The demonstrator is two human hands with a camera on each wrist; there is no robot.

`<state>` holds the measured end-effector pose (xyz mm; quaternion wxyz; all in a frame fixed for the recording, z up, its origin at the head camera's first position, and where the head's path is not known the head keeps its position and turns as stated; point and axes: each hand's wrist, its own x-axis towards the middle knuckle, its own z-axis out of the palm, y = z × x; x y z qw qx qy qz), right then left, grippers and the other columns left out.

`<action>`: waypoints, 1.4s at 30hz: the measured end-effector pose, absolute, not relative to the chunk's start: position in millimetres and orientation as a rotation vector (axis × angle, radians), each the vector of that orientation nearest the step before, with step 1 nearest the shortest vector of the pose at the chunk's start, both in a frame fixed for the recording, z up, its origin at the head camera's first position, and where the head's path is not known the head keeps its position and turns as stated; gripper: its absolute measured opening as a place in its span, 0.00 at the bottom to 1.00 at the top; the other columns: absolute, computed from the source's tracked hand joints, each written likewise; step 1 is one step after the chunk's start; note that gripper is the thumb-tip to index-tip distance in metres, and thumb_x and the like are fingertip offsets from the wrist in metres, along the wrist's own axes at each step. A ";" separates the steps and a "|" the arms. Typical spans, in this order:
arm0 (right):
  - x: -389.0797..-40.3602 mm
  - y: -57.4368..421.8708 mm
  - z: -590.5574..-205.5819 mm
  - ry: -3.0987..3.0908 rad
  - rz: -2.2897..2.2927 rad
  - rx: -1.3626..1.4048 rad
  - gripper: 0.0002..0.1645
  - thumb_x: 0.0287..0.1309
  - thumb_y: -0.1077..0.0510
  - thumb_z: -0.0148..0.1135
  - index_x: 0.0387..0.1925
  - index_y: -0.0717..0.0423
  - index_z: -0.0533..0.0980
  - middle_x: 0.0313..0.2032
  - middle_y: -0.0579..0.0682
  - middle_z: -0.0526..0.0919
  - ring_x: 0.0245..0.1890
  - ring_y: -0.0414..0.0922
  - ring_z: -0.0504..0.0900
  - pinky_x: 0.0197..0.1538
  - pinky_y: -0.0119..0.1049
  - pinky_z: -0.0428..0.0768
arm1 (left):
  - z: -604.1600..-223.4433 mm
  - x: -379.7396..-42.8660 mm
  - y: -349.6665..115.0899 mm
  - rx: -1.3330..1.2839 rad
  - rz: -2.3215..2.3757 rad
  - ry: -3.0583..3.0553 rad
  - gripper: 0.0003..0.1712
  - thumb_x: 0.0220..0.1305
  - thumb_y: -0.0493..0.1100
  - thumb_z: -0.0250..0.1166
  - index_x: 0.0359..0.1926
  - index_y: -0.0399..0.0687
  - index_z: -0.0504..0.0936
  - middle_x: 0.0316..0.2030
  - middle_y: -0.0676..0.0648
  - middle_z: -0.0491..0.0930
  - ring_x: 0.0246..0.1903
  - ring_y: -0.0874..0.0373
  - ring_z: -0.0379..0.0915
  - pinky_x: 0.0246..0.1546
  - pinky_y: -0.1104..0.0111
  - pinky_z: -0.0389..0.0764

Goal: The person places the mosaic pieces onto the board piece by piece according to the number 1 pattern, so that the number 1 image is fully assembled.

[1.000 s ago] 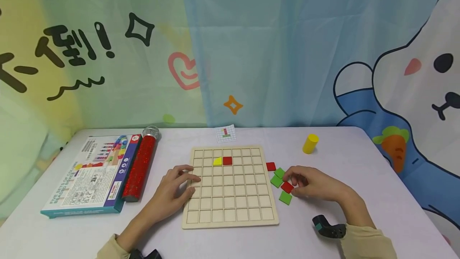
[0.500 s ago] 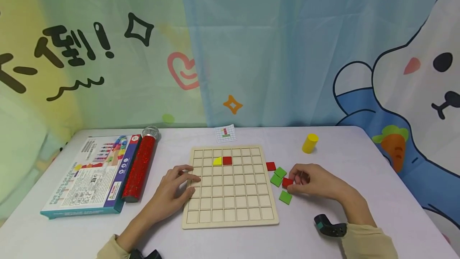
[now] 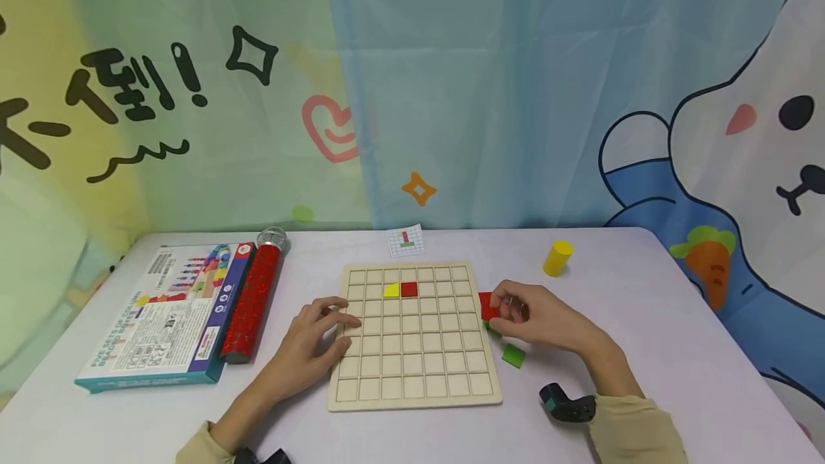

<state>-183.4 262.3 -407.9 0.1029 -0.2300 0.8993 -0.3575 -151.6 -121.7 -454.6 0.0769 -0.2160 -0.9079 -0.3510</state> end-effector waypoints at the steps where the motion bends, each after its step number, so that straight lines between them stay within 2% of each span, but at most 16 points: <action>1: -184.0 259.9 -408.1 2.652 -1.061 -0.690 0.13 0.54 0.52 0.67 0.37 0.49 0.71 0.24 0.43 0.70 0.25 0.37 0.70 0.28 0.29 0.68 | -454.5 -151.6 -121.7 -0.650 -1.052 -2.720 0.14 0.59 0.44 0.65 0.46 0.63 0.81 0.60 0.50 0.70 0.54 0.56 0.65 0.50 0.58 0.63; 18: -199.8 216.3 -407.1 2.668 -1.006 -0.727 0.16 0.53 0.47 0.67 0.38 0.49 0.73 0.25 0.43 0.71 0.23 0.35 0.68 0.26 0.27 0.66 | -457.1 -152.4 -122.3 -0.646 -1.037 -2.714 0.14 0.58 0.44 0.66 0.46 0.64 0.81 0.60 0.50 0.70 0.54 0.57 0.65 0.49 0.58 0.63; 42: -208.8 156.8 -412.7 2.760 -0.862 -0.843 0.14 0.53 0.51 0.67 0.39 0.51 0.74 0.25 0.39 0.72 0.23 0.34 0.68 0.31 0.28 0.68 | -457.9 -153.3 -123.8 -0.659 -1.045 -2.717 0.14 0.59 0.45 0.65 0.46 0.64 0.81 0.60 0.51 0.70 0.54 0.57 0.65 0.50 0.58 0.63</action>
